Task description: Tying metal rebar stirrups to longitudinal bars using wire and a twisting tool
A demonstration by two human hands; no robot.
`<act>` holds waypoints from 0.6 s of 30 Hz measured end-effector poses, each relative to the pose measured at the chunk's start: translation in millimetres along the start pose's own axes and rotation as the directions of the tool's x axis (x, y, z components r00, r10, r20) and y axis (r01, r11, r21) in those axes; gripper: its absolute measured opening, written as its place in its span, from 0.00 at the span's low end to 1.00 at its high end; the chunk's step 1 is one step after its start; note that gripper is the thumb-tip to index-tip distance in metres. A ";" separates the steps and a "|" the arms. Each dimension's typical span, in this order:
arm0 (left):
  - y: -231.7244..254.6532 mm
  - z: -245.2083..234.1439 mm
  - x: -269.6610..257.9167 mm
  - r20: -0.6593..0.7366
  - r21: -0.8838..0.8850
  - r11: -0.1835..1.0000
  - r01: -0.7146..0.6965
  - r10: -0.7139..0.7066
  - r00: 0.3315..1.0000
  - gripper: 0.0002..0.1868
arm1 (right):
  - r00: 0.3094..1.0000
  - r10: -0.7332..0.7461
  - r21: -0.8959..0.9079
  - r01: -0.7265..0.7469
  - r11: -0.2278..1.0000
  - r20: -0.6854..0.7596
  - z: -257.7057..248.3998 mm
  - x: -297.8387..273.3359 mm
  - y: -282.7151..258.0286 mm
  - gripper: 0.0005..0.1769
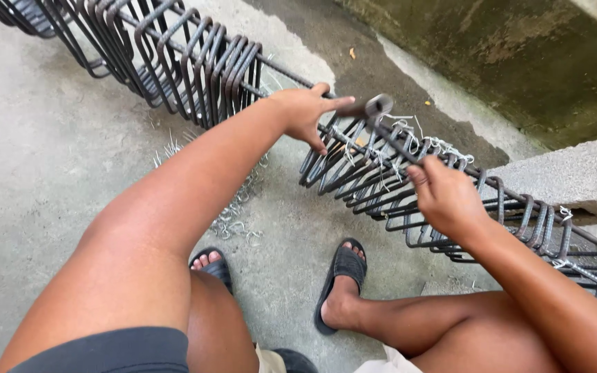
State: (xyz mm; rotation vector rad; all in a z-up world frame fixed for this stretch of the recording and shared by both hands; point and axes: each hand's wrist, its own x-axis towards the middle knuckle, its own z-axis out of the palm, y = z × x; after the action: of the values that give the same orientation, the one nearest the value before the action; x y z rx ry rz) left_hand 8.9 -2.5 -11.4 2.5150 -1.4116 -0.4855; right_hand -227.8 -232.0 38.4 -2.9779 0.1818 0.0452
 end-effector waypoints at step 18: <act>9.0 -5.0 -9.0 -0.005 0.014 1.000 0.005 -0.005 1.000 0.65 | 0.999 0.047 0.091 -0.047 0.995 0.001 6.4 -6.2 9.4 0.21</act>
State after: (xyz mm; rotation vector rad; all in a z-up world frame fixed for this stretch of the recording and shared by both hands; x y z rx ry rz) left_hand -0.6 0.6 -2.1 2.5298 -1.4129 -0.4718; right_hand -235.2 -239.5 30.9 -2.8828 0.2476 0.0398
